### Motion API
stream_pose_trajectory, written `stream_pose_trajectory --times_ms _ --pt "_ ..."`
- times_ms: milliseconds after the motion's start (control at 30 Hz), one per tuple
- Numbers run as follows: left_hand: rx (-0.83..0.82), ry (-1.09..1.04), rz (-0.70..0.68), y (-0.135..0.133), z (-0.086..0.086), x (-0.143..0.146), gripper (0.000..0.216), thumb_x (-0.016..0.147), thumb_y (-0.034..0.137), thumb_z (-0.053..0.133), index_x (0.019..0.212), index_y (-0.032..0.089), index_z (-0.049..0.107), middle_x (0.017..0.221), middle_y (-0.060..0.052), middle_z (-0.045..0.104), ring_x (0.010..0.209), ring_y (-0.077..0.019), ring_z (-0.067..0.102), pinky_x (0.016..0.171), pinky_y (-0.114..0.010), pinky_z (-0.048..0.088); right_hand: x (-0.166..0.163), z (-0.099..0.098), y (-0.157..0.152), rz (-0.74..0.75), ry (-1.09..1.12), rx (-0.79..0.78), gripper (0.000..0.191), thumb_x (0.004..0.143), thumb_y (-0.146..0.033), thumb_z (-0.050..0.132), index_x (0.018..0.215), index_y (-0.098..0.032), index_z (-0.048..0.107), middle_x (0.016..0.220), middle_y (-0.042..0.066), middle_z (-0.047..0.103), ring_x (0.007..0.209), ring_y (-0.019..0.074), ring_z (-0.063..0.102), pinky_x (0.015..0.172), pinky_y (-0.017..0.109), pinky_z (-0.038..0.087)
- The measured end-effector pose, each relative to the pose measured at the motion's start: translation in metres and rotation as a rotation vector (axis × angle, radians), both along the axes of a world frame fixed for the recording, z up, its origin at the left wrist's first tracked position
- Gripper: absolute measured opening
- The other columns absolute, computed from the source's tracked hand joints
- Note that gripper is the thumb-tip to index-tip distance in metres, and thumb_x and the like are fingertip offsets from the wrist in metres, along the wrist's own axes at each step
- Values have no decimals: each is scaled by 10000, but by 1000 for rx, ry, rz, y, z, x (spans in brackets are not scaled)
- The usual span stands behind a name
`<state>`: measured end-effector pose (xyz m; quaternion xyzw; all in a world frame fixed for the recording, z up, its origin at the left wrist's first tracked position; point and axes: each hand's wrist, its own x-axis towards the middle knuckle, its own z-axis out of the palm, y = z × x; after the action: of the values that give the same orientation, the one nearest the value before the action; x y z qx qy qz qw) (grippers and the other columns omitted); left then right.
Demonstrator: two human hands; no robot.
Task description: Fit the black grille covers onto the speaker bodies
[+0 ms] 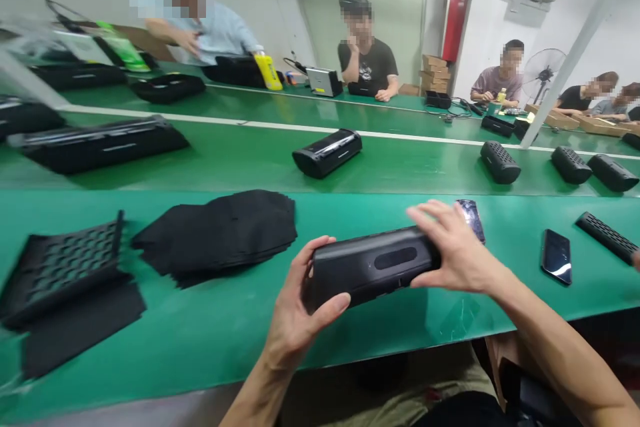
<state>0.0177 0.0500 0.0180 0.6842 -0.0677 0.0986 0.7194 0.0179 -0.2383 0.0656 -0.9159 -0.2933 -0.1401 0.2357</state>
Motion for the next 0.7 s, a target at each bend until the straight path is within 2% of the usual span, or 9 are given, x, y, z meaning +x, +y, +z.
stream_pose_trajectory --times_ms 67,133,167,233,300,400,567,667,700 --pt "1 -5 -11 -2 2 -9 841 583 451 905 1347 253 616 1308 -100 651 1062 -303 638 881 -338 533 -4 -12 -22 -10 142 278 1111 777 -638 866 1668 -281 307 1686 189 316 1554 390 294 1234 621 265" --pt "10 5 -96 -6 -1 -14 879 615 473 883 1401 243 566 1202 -87 658 982 -266 626 838 -327 515 -4 -31 -39 -13 382 481 1048 825 -697 784 1663 -292 305 1656 185 390 1498 381 413 1198 582 349" --pt "9 15 -152 -8 -3 -14 917 630 485 874 1442 243 523 1162 -76 651 954 -246 617 826 -320 505 -3 -40 -45 -36 446 529 1001 837 -686 774 1650 -312 325 1645 166 420 1471 371 455 1201 566 347" --pt "-16 20 -204 -9 -11 -11 986 632 510 871 1488 240 462 1151 -70 623 952 -226 597 828 -316 491 0 -56 -52 -83 489 561 958 832 -641 790 1629 -328 361 1648 142 427 1456 364 473 1172 519 392" --pt "-30 10 -217 -10 -17 -8 1014 631 531 873 1501 241 439 1189 -77 595 992 -230 583 848 -323 487 0 -62 -52 -77 497 555 961 806 -610 815 1615 -325 381 1643 130 440 1438 359 493 1117 458 450" --pt "-16 -26 -209 -11 -22 -7 997 651 544 866 1505 257 438 1249 -85 567 1034 -236 572 865 -326 489 -7 -57 -48 -77 484 576 869 816 -590 804 1558 -313 447 1590 112 503 1369 341 555 1049 403 489" --pt "36 -88 -183 -14 -21 -6 990 660 600 846 1504 250 465 1391 -113 540 1101 -271 577 898 -341 505 -6 -56 -46 -124 406 615 747 809 -609 805 1435 -282 562 1469 107 602 1271 346 613 970 383 527" --pt "79 -23 -133 -17 -22 -4 960 695 615 814 1510 233 481 1433 -112 560 1184 -306 587 1015 -377 490 3 -58 -46 -97 419 607 741 815 -645 796 1411 -276 554 1414 116 622 1203 337 635 937 380 542" --pt "91 8 -106 -17 -24 -2 942 715 612 799 1517 231 483 1441 -109 569 1223 -318 585 1069 -390 471 5 -58 -45 -84 456 610 764 822 -665 784 1425 -268 532 1420 125 608 1208 336 627 967 395 531"
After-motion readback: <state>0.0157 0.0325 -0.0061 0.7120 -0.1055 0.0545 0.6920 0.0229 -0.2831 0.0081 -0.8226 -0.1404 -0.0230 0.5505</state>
